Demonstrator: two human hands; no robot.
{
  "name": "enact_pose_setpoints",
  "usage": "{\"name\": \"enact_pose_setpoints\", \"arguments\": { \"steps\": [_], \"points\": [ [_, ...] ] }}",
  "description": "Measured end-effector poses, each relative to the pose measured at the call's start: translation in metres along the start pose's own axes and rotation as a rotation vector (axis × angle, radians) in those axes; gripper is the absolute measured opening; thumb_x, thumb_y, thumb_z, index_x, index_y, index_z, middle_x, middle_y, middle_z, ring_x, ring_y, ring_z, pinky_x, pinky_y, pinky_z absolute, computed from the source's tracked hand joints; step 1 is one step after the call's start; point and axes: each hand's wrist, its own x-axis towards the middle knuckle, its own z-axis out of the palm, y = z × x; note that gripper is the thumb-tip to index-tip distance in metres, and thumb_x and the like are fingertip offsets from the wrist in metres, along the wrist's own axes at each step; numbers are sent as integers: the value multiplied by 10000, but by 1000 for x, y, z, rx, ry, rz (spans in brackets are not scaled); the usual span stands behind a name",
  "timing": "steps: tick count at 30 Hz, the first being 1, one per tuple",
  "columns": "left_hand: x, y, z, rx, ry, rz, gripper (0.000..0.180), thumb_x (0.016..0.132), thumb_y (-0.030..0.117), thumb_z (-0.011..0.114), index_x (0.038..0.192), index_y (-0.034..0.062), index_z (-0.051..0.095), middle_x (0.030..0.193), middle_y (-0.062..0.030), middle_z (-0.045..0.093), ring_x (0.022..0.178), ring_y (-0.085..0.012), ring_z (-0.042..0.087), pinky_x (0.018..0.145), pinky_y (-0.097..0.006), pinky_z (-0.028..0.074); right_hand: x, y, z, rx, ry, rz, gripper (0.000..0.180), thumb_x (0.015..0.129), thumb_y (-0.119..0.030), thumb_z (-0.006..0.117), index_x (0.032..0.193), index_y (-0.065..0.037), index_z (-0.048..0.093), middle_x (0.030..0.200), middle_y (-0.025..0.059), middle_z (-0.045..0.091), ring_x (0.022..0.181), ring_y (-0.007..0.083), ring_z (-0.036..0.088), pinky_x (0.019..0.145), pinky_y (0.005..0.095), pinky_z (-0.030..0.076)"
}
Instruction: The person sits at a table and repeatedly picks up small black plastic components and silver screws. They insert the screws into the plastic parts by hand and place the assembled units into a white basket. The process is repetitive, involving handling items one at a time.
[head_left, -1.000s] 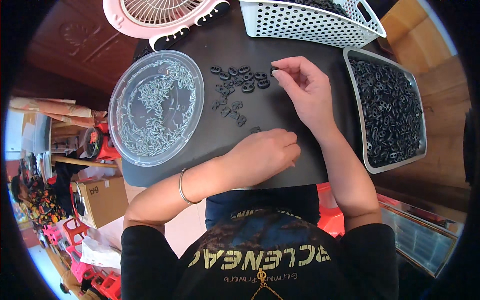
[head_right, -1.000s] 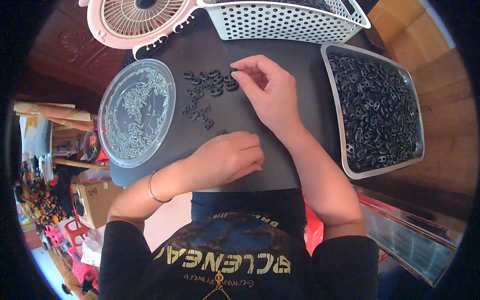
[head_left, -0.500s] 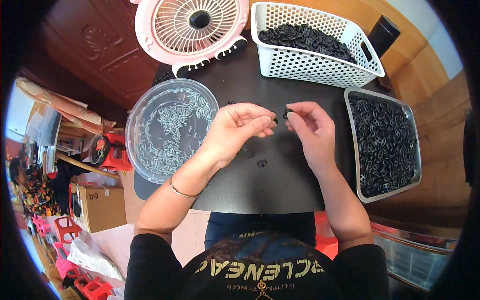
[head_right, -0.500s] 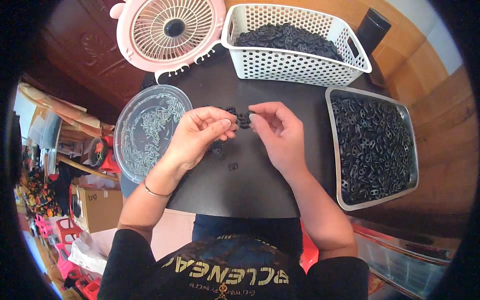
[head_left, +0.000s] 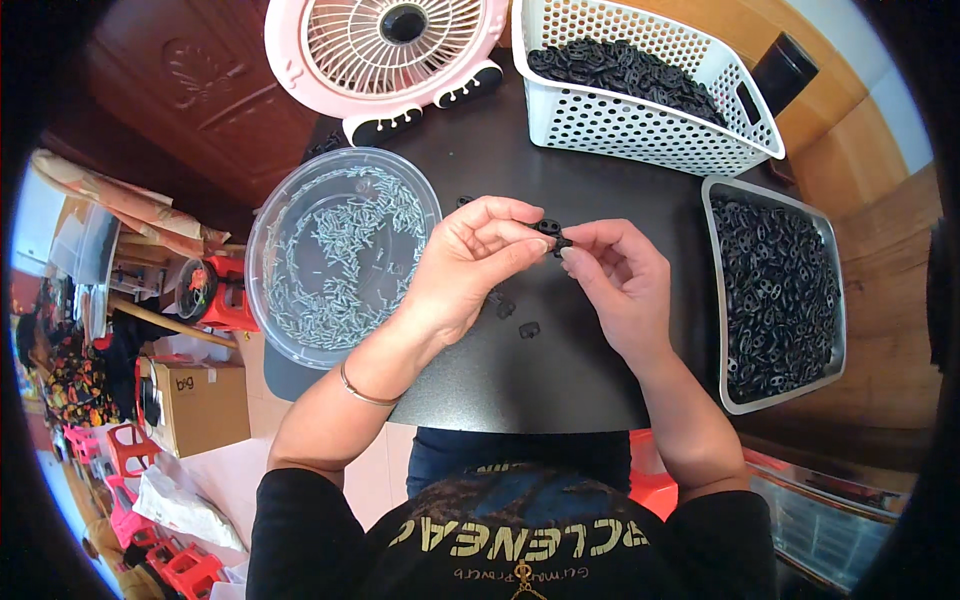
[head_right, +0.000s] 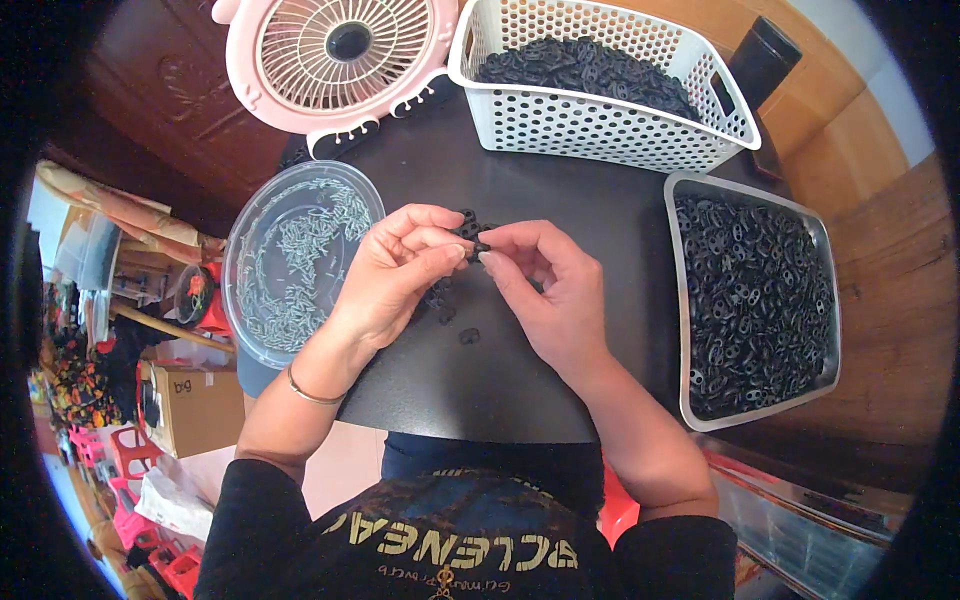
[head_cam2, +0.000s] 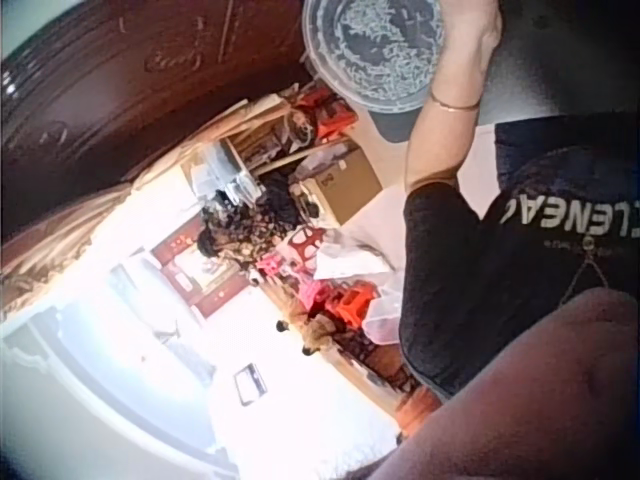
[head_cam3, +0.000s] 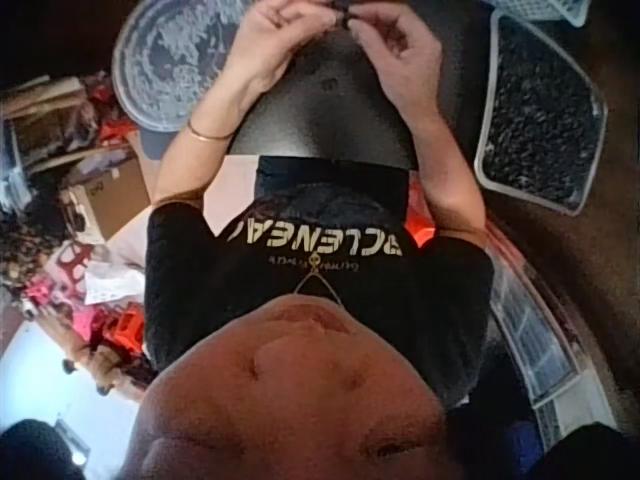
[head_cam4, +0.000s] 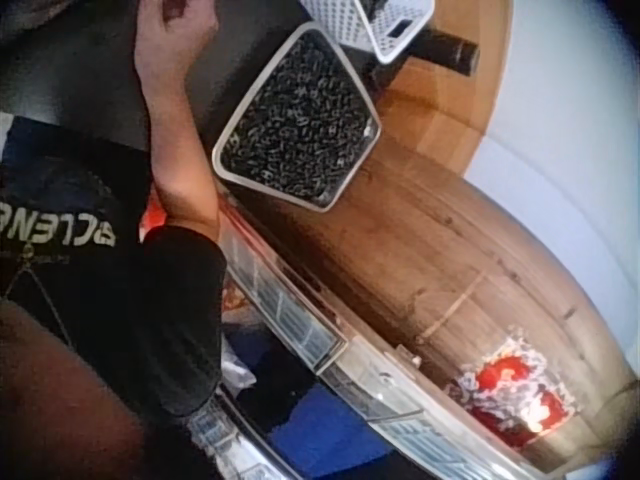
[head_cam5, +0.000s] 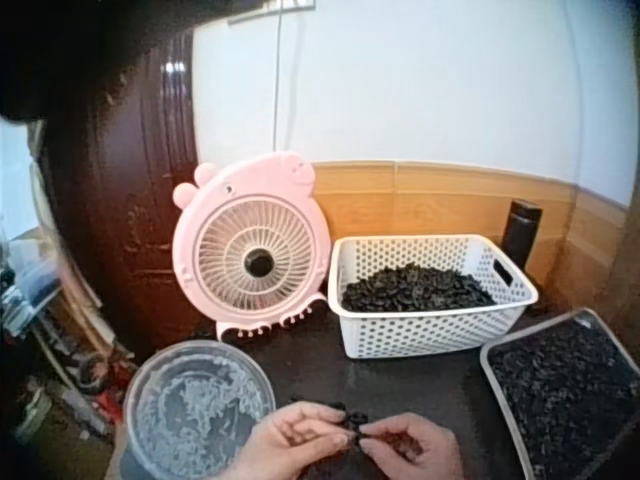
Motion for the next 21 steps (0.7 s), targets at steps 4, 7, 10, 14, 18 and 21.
{"name": "enact_pose_setpoints", "arguments": {
  "steps": [4,7,10,14,18,21],
  "points": [
    [0,-1,-1,11,-13,17,231,771,-23,602,989,7,532,829,-68,637,791,-89,588,726,-209,462,1,-1,1,10,-1,2,132,785,27,569,916,11,580,859,45,578,763,85,571,666,199,465],
    [0,-1,1,21,-6,15,227,771,-27,600,986,7,533,828,-63,637,787,-85,586,722,-206,464,0,-1,1,20,1,-11,132,783,30,570,913,10,581,855,46,580,758,85,572,665,201,468],
    [0,-3,1,39,15,27,225,770,-30,599,983,7,533,825,-57,636,775,-75,584,705,-193,463,0,-1,2,-12,2,-16,130,778,34,575,905,8,584,849,48,585,748,87,576,656,205,473],
    [-2,-3,3,110,29,66,226,775,-32,590,991,5,532,807,-34,629,741,-47,570,667,-165,446,0,1,2,-65,17,-28,125,767,38,586,887,3,594,837,51,590,728,90,582,637,208,479],
    [-6,-2,7,299,32,135,261,786,-33,573,1041,-11,521,792,-14,616,716,-27,547,636,-149,426,-1,5,1,-109,21,-59,119,760,38,595,874,2,601,825,50,590,710,87,580,628,209,481],
    [-8,-4,8,387,29,202,291,792,-36,563,1078,-24,505,800,-17,612,714,-29,542,632,-151,424,-1,7,1,-174,19,-70,105,764,29,595,867,7,601,816,48,587,714,83,575,636,205,477]
  ]
}}
